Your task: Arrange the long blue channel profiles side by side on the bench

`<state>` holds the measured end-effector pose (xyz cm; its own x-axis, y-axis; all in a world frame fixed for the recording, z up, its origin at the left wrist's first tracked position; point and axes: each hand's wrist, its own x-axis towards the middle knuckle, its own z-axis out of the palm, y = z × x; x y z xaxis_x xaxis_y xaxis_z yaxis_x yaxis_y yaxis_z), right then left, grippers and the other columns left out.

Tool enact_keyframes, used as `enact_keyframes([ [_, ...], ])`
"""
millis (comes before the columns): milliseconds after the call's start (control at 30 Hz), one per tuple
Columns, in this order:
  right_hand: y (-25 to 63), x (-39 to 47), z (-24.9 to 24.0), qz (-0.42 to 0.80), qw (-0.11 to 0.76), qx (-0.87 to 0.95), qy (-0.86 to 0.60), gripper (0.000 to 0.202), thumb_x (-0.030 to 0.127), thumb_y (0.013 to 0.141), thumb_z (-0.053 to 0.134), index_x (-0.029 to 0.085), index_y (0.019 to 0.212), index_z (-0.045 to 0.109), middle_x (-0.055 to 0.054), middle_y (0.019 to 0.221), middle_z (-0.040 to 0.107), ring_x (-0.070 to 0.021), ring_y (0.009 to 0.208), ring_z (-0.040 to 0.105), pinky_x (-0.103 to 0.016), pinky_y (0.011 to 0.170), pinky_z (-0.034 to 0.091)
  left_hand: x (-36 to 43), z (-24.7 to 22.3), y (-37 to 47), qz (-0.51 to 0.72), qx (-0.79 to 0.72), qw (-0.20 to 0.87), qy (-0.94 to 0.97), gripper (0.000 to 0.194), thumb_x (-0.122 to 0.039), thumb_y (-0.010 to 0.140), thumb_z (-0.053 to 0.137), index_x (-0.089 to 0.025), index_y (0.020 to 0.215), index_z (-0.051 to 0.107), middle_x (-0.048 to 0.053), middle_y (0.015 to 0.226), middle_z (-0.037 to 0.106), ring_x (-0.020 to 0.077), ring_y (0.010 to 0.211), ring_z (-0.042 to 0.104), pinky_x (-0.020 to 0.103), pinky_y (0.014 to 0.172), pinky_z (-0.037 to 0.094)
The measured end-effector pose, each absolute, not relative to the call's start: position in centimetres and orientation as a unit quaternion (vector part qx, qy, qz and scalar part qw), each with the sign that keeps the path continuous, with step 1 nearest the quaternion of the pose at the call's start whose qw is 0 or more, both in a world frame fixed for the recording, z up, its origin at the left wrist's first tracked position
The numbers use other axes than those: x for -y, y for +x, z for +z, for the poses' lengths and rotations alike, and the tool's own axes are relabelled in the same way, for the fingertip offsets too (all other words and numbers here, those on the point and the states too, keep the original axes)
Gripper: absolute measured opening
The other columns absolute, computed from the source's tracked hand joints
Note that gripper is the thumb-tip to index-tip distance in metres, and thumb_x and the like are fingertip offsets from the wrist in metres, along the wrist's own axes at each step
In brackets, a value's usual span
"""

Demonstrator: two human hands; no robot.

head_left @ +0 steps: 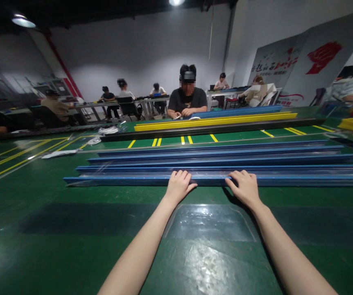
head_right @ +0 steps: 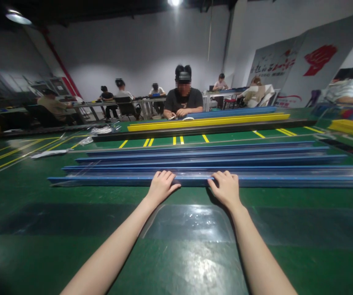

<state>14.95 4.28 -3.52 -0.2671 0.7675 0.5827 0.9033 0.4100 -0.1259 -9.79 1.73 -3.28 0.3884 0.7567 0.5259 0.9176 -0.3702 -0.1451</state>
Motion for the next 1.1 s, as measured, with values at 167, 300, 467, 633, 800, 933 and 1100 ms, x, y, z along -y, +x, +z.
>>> enact_keyframes([
  [167,14.9,-4.2,-3.4,-0.118,0.264,0.789,-0.542,0.036,0.038,0.089,0.032,0.020,0.076,0.061,-0.002,0.079,0.064,-0.0173,0.078,0.049,-0.032,0.070,0.024,-1.9,-3.5,-9.9,-0.198,0.513,0.214,-0.807,0.031,-0.048,0.081,0.049,-0.017,0.085,0.054,0.006,0.087,0.060,0.0201,0.082,0.052,0.033,0.071,0.035],
  [300,14.8,-4.3,-3.4,-0.134,0.253,0.786,-0.548,0.036,0.037,0.089,0.033,0.020,0.074,0.061,-0.003,0.078,0.064,-0.0174,0.077,0.049,-0.032,0.069,0.024,-1.8,-3.4,-9.9,-0.204,0.508,0.206,-0.811,0.030,-0.046,0.081,0.050,-0.017,0.085,0.055,0.006,0.086,0.061,0.0203,0.082,0.052,0.033,0.071,0.035],
  [467,14.5,-4.0,-3.0,-0.168,0.213,0.791,-0.549,0.038,0.034,0.091,0.028,0.019,0.078,0.061,-0.005,0.079,0.063,-0.0180,0.076,0.048,-0.032,0.069,0.024,-1.6,-2.5,-10.0,-0.189,0.495,0.197,-0.825,0.025,-0.040,0.081,0.050,-0.018,0.090,0.056,0.007,0.090,0.062,0.0208,0.084,0.053,0.034,0.072,0.036],
  [633,13.2,-3.6,-2.6,-0.173,0.173,0.840,-0.483,0.037,0.035,0.092,0.025,0.017,0.095,0.058,-0.007,0.087,0.062,-0.0192,0.083,0.048,-0.032,0.071,0.025,-1.5,-1.5,-10.1,-0.157,0.515,0.185,-0.822,0.019,-0.037,0.080,0.052,-0.020,0.087,0.057,0.004,0.090,0.062,0.0193,0.083,0.054,0.031,0.070,0.037],
  [800,11.5,-3.9,-2.7,-0.177,0.159,0.858,-0.455,0.039,0.040,0.091,0.027,0.016,0.094,0.057,-0.008,0.087,0.062,-0.0199,0.083,0.049,-0.031,0.071,0.026,-1.4,-1.0,-10.7,-0.139,0.526,0.168,-0.822,0.020,-0.037,0.079,0.055,-0.020,0.089,0.057,0.003,0.092,0.063,0.0191,0.086,0.055,0.030,0.071,0.038],
  [933,11.0,-4.2,-2.6,-0.189,0.147,0.859,-0.453,0.036,0.041,0.090,0.030,0.016,0.085,0.056,-0.008,0.083,0.062,-0.0206,0.079,0.050,-0.031,0.070,0.026,-1.2,-1.1,-11.5,-0.141,0.537,0.170,-0.814,0.026,-0.041,0.077,0.058,-0.020,0.092,0.055,0.003,0.093,0.063,0.0196,0.086,0.055,0.030,0.071,0.037],
  [1100,11.1,-4.1,-2.5,-0.180,0.161,0.856,-0.457,0.034,0.042,0.089,0.033,0.017,0.082,0.055,-0.007,0.081,0.062,-0.0194,0.078,0.050,-0.030,0.068,0.025,-1.1,-1.9,-12.3,-0.166,0.540,0.199,-0.801,0.031,-0.048,0.077,0.055,-0.019,0.089,0.056,0.005,0.090,0.062,0.0199,0.084,0.054,0.031,0.070,0.035],
])
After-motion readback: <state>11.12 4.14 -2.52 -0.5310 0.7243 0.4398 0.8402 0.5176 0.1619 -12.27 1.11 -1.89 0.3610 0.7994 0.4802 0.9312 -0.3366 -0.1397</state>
